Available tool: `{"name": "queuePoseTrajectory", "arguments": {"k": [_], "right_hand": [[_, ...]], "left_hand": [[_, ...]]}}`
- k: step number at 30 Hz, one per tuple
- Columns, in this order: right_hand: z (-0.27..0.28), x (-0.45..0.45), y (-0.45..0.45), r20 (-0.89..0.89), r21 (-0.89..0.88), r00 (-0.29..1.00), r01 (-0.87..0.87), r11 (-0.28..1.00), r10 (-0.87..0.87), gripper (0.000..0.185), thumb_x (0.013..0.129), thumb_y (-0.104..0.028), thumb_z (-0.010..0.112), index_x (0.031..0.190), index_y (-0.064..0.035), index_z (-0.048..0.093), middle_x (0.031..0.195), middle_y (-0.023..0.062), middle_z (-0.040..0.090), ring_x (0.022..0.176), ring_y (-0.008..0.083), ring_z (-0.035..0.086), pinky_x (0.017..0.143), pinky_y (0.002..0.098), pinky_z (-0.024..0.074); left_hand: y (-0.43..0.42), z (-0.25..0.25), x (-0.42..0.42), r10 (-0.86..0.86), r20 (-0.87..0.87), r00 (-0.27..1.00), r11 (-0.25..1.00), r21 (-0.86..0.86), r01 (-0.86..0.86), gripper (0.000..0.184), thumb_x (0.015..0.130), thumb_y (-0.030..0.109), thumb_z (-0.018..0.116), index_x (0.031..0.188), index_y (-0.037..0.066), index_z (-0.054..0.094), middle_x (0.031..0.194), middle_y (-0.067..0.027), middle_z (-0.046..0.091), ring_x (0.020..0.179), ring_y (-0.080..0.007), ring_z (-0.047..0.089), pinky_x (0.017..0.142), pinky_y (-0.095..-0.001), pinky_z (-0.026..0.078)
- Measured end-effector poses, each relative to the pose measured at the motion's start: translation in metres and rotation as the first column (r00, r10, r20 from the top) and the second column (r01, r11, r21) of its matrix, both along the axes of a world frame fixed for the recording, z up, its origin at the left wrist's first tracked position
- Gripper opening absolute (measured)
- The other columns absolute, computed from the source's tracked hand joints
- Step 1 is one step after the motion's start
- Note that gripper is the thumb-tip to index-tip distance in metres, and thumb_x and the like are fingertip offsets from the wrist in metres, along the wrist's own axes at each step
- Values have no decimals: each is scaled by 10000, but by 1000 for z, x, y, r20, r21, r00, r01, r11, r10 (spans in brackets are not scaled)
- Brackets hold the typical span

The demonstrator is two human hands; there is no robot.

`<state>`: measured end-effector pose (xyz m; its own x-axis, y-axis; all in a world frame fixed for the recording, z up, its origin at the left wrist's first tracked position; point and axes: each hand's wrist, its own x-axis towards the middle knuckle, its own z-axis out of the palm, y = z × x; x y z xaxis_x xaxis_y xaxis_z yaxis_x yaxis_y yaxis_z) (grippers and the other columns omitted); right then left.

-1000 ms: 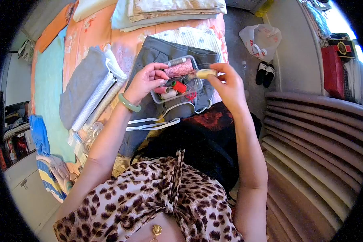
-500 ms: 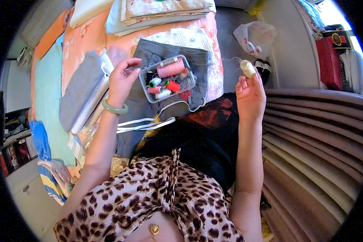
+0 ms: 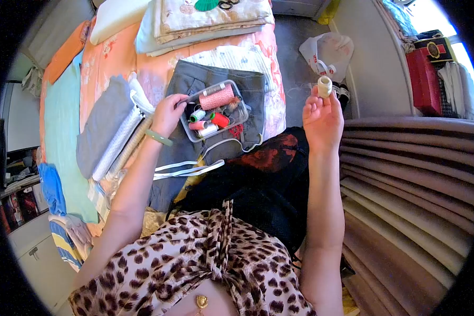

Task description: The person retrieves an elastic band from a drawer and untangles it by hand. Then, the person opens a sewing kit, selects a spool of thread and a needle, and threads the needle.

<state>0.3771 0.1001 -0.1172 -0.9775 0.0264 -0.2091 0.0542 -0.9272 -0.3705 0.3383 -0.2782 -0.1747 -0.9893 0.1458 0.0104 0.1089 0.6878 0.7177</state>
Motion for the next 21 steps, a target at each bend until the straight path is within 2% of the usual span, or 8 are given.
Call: {"name": "queuePoseTrajectory", "arguments": {"k": [5,8,9,12,14,17,18,21], "right_hand": [[12,-30,-4,-20,52,999,-37,998,38,252,932,-221,512,1119,-53,532,1021,107,597,809,173,592,691,290,519],[17,-51,2,-78,73,996,-38,997,44,260,930,-213,515,1122,-38,527,1041,112,591,825,172,589,699,291,515],[21,-58,0,-61,97,998,6,995,0,273,925,-208,523,1127,-24,519,1060,115,585,852,174,584,720,290,509],[18,-81,-13,-106,132,993,-28,991,42,291,926,-182,512,1162,-12,504,1118,134,565,914,189,569,757,290,497],[1,-96,-31,-81,240,992,-78,968,101,297,915,-185,527,1156,-14,508,1102,119,581,924,174,564,771,289,492],[-12,-100,-89,127,558,986,-164,813,111,306,890,-155,558,1160,-18,513,1047,95,602,911,166,590,756,276,490],[-15,-95,-106,221,625,969,-227,747,109,313,878,-144,574,1159,-19,517,1027,87,608,905,163,601,753,272,489],[-57,-90,-133,297,775,935,-354,524,192,327,838,-128,625,1133,-20,538,1002,67,614,895,155,618,743,271,488]], "left_hand": [[-14,10,5,79,19,997,995,62,-80,160,835,93,565,947,28,659,846,-149,654,817,-275,637,740,-344,482],[-53,19,12,136,100,986,980,129,-149,176,849,104,576,982,29,663,863,-107,678,819,-188,642,746,-299,479],[-69,18,15,156,108,982,976,137,-170,176,851,103,577,984,26,663,864,-100,680,820,-177,640,746,-292,478],[-103,16,23,210,137,968,961,151,-230,176,855,97,581,989,16,662,872,-86,683,825,-150,633,742,-273,475],[-112,16,29,240,163,957,953,149,-264,175,854,88,584,990,12,662,883,-84,681,828,-140,628,738,-263,473],[-112,8,38,283,199,938,941,132,-312,180,857,70,585,1007,0,656,919,-60,678,840,-107,609,738,-249,467],[-111,6,39,294,206,933,937,133,-324,182,859,70,584,1011,-1,654,921,-54,678,840,-102,606,737,-245,465],[-114,-4,41,294,193,936,923,199,-330,183,865,69,581,1019,0,652,901,-36,675,821,-89,598,727,-233,465]]}}
